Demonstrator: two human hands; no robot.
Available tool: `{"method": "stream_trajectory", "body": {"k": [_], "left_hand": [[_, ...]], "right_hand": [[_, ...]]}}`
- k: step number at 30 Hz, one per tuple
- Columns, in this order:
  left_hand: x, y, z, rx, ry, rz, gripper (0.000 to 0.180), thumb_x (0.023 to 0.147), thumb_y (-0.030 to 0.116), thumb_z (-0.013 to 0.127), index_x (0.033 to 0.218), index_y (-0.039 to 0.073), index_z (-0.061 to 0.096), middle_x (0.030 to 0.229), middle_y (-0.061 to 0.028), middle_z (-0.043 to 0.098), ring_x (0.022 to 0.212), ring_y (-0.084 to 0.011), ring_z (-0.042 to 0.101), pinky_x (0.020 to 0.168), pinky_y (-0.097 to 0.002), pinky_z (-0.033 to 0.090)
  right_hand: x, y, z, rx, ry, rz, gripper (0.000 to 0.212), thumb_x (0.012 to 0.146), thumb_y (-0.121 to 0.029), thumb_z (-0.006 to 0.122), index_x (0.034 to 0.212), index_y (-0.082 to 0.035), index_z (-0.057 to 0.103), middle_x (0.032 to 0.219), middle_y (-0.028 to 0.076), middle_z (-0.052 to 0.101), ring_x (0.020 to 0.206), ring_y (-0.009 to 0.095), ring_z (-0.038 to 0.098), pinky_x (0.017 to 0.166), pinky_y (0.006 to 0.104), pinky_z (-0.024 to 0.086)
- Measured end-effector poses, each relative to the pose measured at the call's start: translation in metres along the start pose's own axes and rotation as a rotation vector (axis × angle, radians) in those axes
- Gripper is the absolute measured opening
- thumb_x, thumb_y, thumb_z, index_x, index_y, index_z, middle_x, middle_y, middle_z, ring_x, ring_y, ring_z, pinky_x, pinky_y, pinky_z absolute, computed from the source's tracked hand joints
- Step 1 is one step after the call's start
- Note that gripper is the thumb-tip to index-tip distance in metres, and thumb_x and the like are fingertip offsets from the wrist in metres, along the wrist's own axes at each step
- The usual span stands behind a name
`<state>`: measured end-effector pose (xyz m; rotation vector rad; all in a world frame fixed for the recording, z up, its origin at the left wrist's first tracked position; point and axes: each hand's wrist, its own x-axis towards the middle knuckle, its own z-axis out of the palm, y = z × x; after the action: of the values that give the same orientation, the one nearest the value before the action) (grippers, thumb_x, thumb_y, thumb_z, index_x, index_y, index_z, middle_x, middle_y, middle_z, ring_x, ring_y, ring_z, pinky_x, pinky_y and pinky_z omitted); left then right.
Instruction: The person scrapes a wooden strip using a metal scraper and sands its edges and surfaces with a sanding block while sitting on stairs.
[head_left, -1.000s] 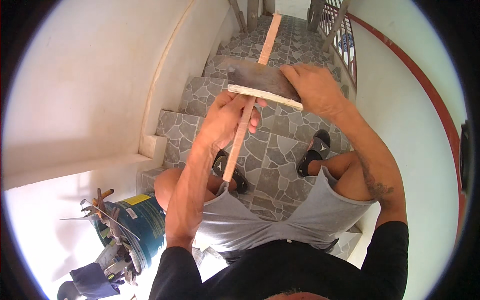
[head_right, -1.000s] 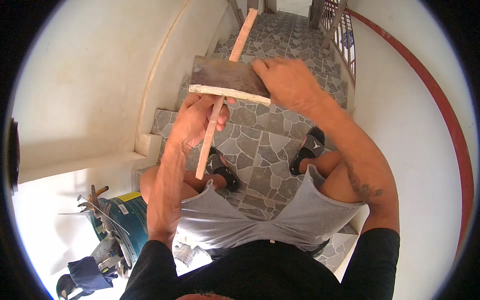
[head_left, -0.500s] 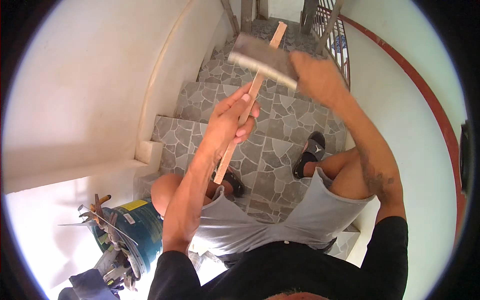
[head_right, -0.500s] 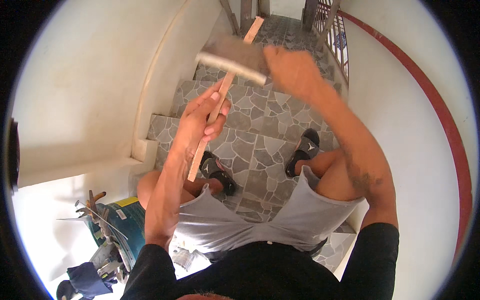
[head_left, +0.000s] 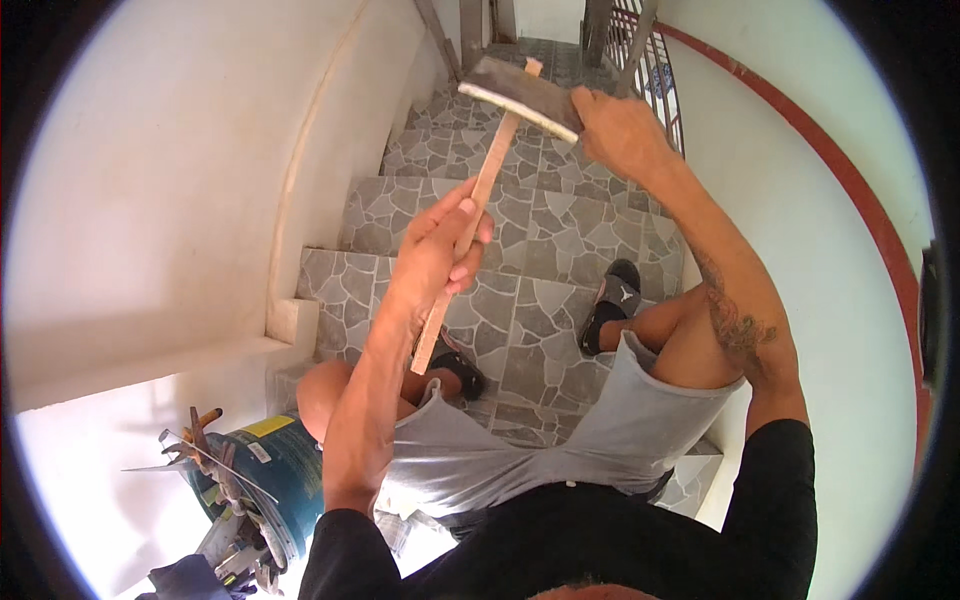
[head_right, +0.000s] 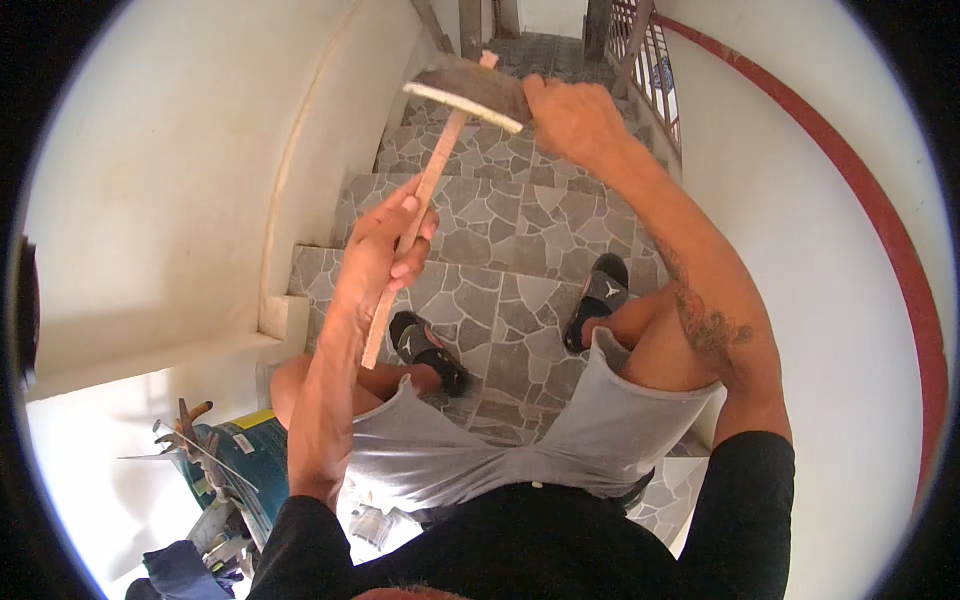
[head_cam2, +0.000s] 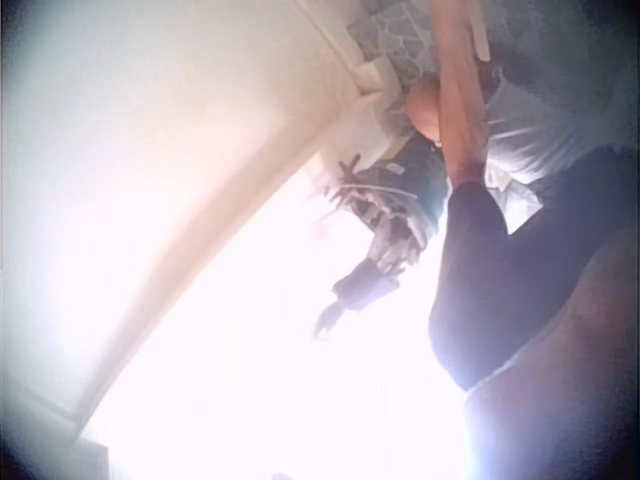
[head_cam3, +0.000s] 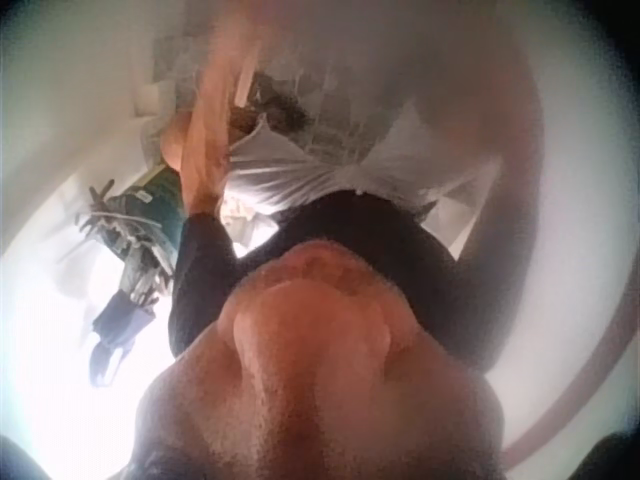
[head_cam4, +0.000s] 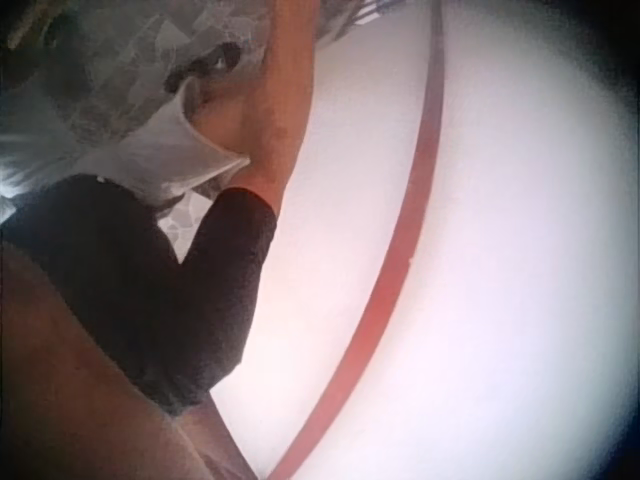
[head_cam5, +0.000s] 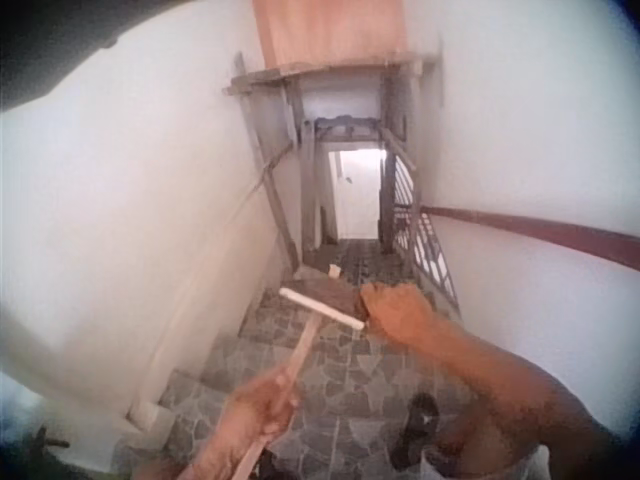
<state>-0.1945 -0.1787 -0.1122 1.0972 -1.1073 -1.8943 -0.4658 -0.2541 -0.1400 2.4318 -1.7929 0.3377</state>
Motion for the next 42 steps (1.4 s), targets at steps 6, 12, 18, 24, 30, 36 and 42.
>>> {"method": "stream_trajectory", "body": {"k": [6,12,18,24,30,36,42], "left_hand": [[-0.004,-0.011,-0.005,-0.014,0.028,-0.068,0.045,0.105,0.020,0.042,0.146,0.004,0.042,0.084,-0.0009,0.055,0.043,-0.0025,0.034,0.034,-0.0182,0.027],[0.002,-0.008,-0.007,0.055,0.011,-0.041,0.045,0.104,0.020,0.044,0.146,0.004,0.042,0.082,-0.0013,0.055,0.042,-0.0034,0.036,0.034,-0.0190,0.029],[0.002,-0.008,-0.004,0.116,0.033,-0.059,0.043,0.106,0.023,0.043,0.144,0.004,0.044,0.080,-0.0008,0.055,0.046,-0.0043,0.041,0.037,-0.0203,0.033],[0.005,-0.010,-0.001,0.064,-0.017,-0.058,0.043,0.106,0.027,0.045,0.142,0.002,0.045,0.076,-0.0003,0.054,0.045,-0.0036,0.041,0.037,-0.0199,0.034],[0.006,-0.011,0.004,0.123,-0.012,-0.059,0.041,0.107,0.028,0.044,0.140,0.004,0.048,0.073,0.0007,0.052,0.040,-0.0026,0.036,0.033,-0.0191,0.031],[0.003,-0.008,0.005,0.113,0.017,-0.038,0.045,0.107,0.029,0.045,0.143,0.003,0.046,0.073,0.0006,0.052,0.040,-0.0026,0.036,0.033,-0.0194,0.031],[0.005,-0.010,0.001,0.119,0.005,-0.028,0.046,0.106,0.029,0.045,0.144,0.002,0.045,0.073,0.0007,0.052,0.041,-0.0029,0.037,0.033,-0.0195,0.031]], "right_hand": [[-0.005,-0.008,0.009,0.068,-0.009,-0.070,0.023,0.079,-0.014,0.065,0.096,-0.001,0.057,0.086,0.020,0.069,0.081,0.038,0.069,0.071,0.0500,0.055],[0.003,0.013,-0.007,0.491,-0.070,0.335,0.036,0.095,-0.031,0.058,0.107,0.002,0.064,0.079,0.013,0.069,0.064,0.027,0.067,0.063,0.0387,0.054],[-0.005,0.014,-0.028,1.417,-0.241,0.490,0.057,0.102,-0.049,0.050,0.119,0.002,0.065,0.072,0.002,0.060,0.056,0.010,0.053,0.052,0.0275,0.047],[-0.004,0.021,-0.025,1.601,-0.375,0.522,0.059,0.100,-0.051,0.053,0.120,0.003,0.065,0.067,-0.001,0.052,0.052,0.007,0.043,0.048,0.0243,0.039],[-0.005,0.028,-0.022,1.700,-0.313,0.522,0.058,0.099,-0.049,0.056,0.119,0.005,0.064,0.063,-0.007,0.038,0.050,0.003,0.033,0.045,0.0218,0.030],[-0.004,0.010,-0.026,1.670,-0.364,0.510,0.053,0.100,-0.044,0.055,0.111,0.007,0.064,0.058,-0.009,0.032,0.046,0.003,0.028,0.042,0.0215,0.029],[0.001,0.001,-0.022,1.645,-0.421,0.499,0.049,0.101,-0.041,0.054,0.103,0.007,0.064,0.056,-0.008,0.031,0.044,0.003,0.029,0.040,0.0228,0.028]]}}
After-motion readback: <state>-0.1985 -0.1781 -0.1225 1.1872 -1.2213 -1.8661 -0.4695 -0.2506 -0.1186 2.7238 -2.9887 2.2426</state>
